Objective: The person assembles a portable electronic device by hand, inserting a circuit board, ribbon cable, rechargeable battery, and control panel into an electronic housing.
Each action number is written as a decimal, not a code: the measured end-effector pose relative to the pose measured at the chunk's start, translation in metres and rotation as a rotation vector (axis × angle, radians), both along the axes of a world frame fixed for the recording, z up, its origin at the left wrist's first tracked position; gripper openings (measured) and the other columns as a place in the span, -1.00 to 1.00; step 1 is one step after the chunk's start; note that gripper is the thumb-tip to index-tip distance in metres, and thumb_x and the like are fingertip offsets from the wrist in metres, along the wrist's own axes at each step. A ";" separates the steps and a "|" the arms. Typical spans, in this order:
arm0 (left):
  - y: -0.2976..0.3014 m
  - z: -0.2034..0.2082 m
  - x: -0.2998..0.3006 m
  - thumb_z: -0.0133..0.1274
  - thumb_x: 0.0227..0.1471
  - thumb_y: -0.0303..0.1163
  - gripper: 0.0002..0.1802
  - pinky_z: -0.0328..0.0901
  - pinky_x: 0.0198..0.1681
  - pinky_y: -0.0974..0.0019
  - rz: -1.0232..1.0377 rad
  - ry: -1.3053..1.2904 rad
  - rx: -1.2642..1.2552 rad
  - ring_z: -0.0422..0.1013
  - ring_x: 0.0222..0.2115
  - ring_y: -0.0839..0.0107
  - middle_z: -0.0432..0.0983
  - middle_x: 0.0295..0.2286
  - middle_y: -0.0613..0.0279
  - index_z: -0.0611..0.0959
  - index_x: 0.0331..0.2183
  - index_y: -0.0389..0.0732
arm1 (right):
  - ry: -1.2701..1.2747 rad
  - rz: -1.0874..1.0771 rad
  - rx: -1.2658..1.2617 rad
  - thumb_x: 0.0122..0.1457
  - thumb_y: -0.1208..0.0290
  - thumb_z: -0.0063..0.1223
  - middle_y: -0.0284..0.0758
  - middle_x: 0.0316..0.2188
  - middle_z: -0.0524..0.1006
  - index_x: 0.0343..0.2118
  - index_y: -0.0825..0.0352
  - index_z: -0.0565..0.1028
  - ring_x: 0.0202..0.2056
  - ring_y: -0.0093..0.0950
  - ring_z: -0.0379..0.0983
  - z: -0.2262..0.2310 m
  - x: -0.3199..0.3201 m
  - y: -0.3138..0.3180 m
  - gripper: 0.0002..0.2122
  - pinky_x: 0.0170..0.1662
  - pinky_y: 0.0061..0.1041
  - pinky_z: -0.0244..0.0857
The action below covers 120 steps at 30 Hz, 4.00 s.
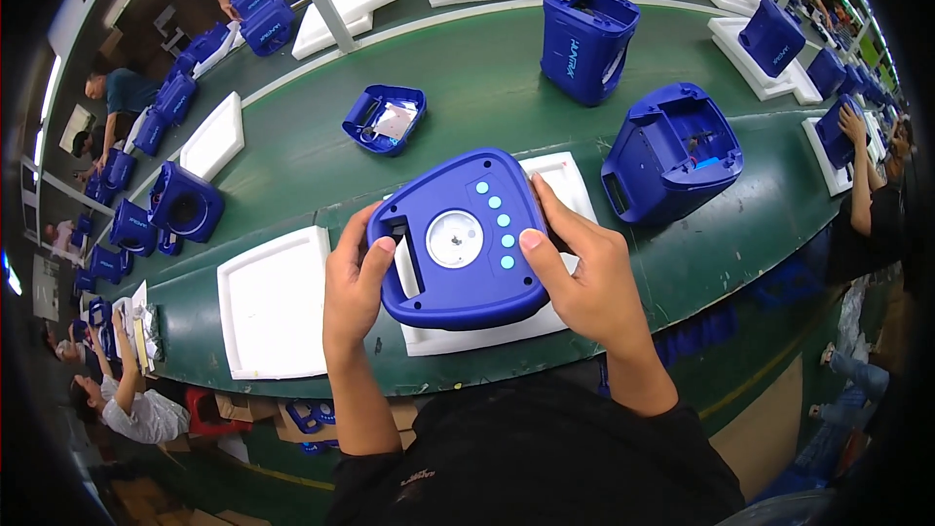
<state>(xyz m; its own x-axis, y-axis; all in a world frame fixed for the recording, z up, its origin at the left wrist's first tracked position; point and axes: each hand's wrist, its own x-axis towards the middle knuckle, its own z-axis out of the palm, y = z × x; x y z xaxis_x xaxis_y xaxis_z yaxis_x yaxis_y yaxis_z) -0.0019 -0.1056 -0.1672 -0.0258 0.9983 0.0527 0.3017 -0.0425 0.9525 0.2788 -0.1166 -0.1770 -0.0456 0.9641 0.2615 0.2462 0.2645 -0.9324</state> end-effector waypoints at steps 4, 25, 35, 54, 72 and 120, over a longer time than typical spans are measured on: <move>0.001 0.004 0.002 0.11 0.37 -0.16 -0.41 0.37 0.16 0.29 -0.009 0.022 -0.016 0.54 -0.03 0.35 0.68 -0.05 0.09 0.61 0.23 -0.39 | -0.015 0.021 -0.059 0.47 0.18 0.12 0.26 0.12 0.61 0.33 0.66 0.41 0.12 0.02 0.66 0.008 0.003 -0.003 -0.39 0.17 -0.27 0.51; 0.008 -0.001 0.016 0.03 0.43 -0.18 -0.37 0.25 0.31 0.25 -0.095 -0.112 -0.130 0.43 0.16 0.31 0.55 0.12 0.04 0.44 0.35 -0.35 | 0.124 -0.027 -0.137 0.47 0.18 0.15 0.16 -0.04 0.70 0.34 0.67 0.39 -0.02 -0.18 0.73 -0.006 0.007 -0.001 -0.38 0.11 -0.34 0.51; 0.013 -0.005 0.009 0.08 0.34 -0.25 -0.41 0.25 0.26 0.29 -0.098 -0.128 -0.220 0.42 0.07 0.37 0.54 0.05 0.16 0.49 0.29 -0.31 | 0.344 -0.001 -0.157 0.43 0.13 0.23 0.07 0.04 0.69 0.33 0.64 0.41 0.03 -0.35 0.67 -0.020 0.002 0.002 -0.35 0.15 -0.38 0.48; 0.060 -0.003 0.050 0.19 0.21 0.13 -0.24 0.37 0.09 0.23 -0.119 -0.038 -0.053 0.49 -0.08 0.27 0.56 -0.15 -0.01 0.54 0.06 -0.42 | 0.583 0.034 -0.368 0.39 0.07 0.25 -0.33 -0.14 0.69 0.05 0.45 0.65 -0.12 -0.56 0.57 -0.037 0.049 0.025 -0.54 0.01 -0.57 0.40; 0.032 -0.014 0.046 -0.21 0.51 0.27 -0.15 0.20 0.37 0.11 -0.170 -0.191 0.107 0.41 0.22 0.05 0.48 0.18 -0.15 0.41 0.29 -0.39 | 0.851 -0.113 -0.277 0.43 0.16 0.17 -0.21 -0.04 0.70 0.08 0.50 0.61 -0.03 -0.45 0.64 -0.030 0.021 0.012 -0.57 0.11 -0.45 0.47; 0.319 -0.182 -0.063 0.24 0.07 -0.63 -0.38 0.32 0.26 -0.37 -0.207 1.151 0.138 0.21 0.36 -0.17 0.32 0.29 -0.04 0.65 0.15 0.07 | -1.424 -0.445 -0.494 0.09 0.06 0.51 -0.03 0.26 0.57 0.24 0.30 0.54 0.30 -0.02 0.49 -0.037 0.197 0.416 -0.31 0.35 0.08 0.31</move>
<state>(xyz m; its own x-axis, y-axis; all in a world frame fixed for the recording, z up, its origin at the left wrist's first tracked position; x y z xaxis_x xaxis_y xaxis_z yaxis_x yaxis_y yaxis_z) -0.0652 0.2139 -0.3491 0.2698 0.9618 0.0473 0.9559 -0.2734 0.1071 0.4754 0.2996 -0.2136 0.3299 0.9406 -0.0803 0.9362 -0.3150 0.1559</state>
